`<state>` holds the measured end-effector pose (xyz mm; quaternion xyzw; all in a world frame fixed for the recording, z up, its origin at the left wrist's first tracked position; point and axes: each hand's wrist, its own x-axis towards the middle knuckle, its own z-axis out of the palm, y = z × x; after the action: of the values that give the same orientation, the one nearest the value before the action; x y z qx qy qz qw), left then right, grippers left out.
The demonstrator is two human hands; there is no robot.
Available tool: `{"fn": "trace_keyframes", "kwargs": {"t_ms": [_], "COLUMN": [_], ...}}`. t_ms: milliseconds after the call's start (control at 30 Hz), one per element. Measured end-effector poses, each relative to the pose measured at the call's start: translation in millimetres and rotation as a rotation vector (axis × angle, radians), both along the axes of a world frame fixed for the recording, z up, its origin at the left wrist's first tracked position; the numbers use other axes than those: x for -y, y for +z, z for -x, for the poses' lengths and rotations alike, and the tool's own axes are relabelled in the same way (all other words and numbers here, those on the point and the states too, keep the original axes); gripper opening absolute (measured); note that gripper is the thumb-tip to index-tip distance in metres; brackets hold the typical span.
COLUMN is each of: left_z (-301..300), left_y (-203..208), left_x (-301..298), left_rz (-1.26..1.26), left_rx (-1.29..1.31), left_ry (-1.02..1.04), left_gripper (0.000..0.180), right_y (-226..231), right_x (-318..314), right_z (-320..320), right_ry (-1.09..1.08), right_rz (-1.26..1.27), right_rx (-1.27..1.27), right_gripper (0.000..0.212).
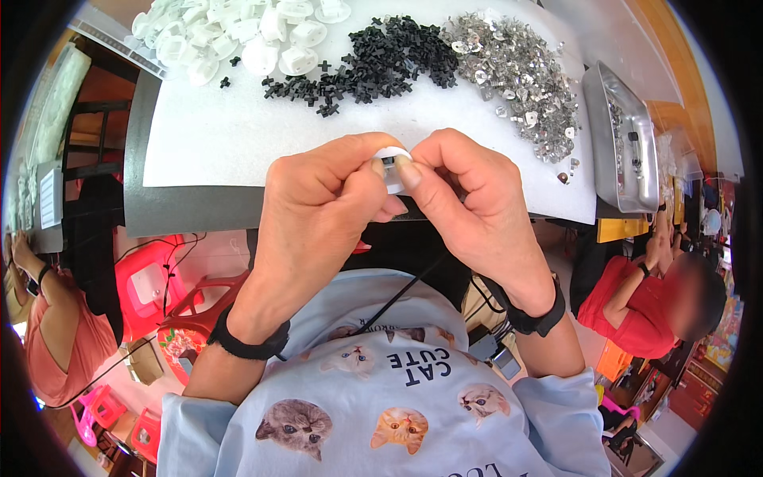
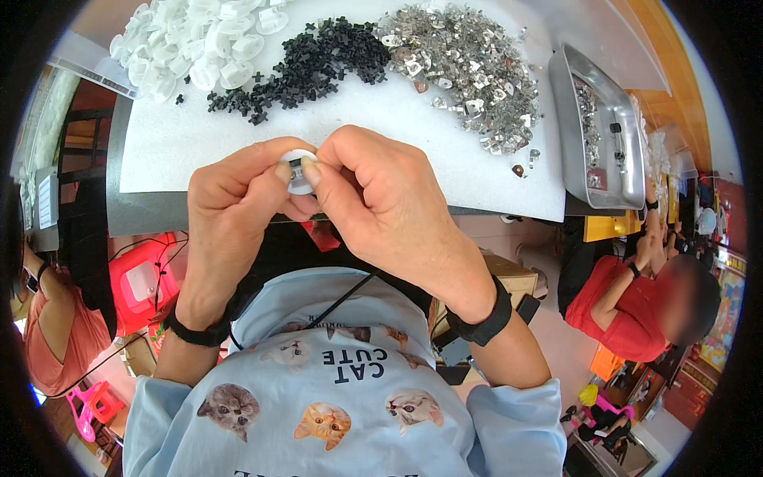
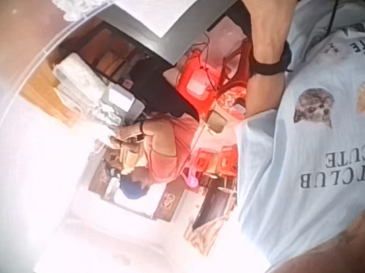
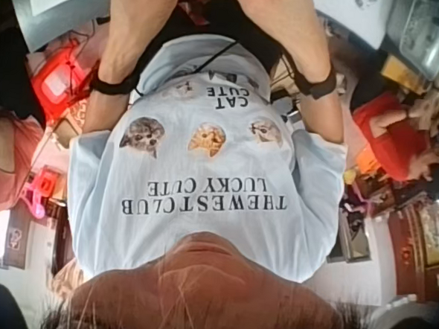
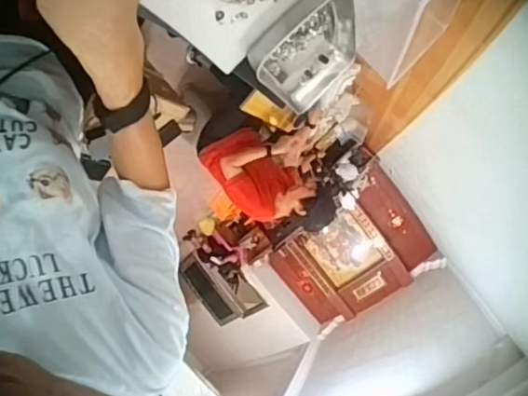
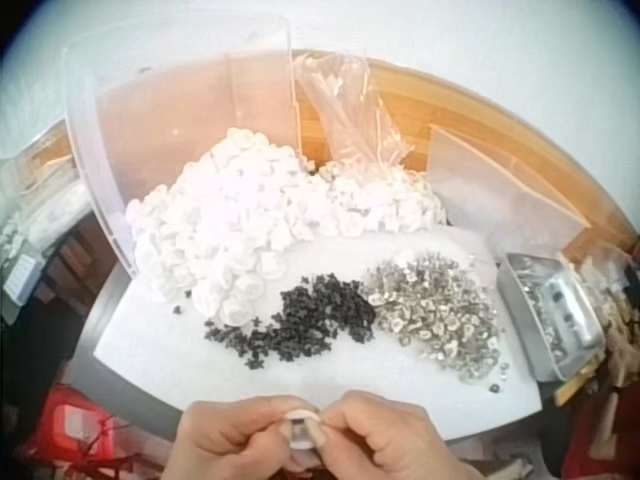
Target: Assembling small white plastic components with black and silver parts.
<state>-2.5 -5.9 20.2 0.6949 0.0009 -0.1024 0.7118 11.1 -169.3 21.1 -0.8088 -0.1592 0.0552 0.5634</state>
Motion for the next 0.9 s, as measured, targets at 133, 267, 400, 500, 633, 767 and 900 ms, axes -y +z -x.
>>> {"fn": "trace_keyframes", "kwargs": {"t_ms": [133, 267, 400, 500, 633, 767, 900], "left_z": [-1.8, -2.6, -3.7, -3.8, -4.6, -4.7, -3.4], "left_y": [7.6, 10.4, 7.3, 6.9, 5.5, 5.7, 4.8], "left_x": [-5.3, -6.4, -6.3, -7.0, -6.1, -2.8, 0.6], "left_rz": [0.059, 0.093, 0.094, 0.063, 0.077, 0.084, 0.091], "left_rx": [-0.097, -0.170, -0.162, -0.146, -0.158, -0.183, -0.142], "left_ry": [-0.055, -0.095, -0.098, -0.101, -0.090, -0.070, -0.050], "left_gripper": [0.024, 0.026, 0.026, 0.026, 0.024, 0.024, 0.023], "right_y": [-0.3, -5.0, -3.8, -1.1, -1.2, -1.5, -3.0], "right_x": [2.8, 4.2, 5.6, 6.3, 7.2, 9.5, 9.1], "right_z": [1.4, 0.2, -0.2, 0.0, 0.2, 0.3, -0.7], "right_ry": [0.019, 0.013, 0.029, 0.028, 0.026, 0.030, 0.018], "right_rz": [-0.089, -0.111, -0.090, -0.079, -0.091, -0.086, -0.096], "right_rx": [-0.052, 0.056, 0.022, 0.012, 0.032, 0.011, 0.015], "right_gripper": [0.015, 0.014, 0.013, 0.013, 0.013, 0.013, 0.014]}}
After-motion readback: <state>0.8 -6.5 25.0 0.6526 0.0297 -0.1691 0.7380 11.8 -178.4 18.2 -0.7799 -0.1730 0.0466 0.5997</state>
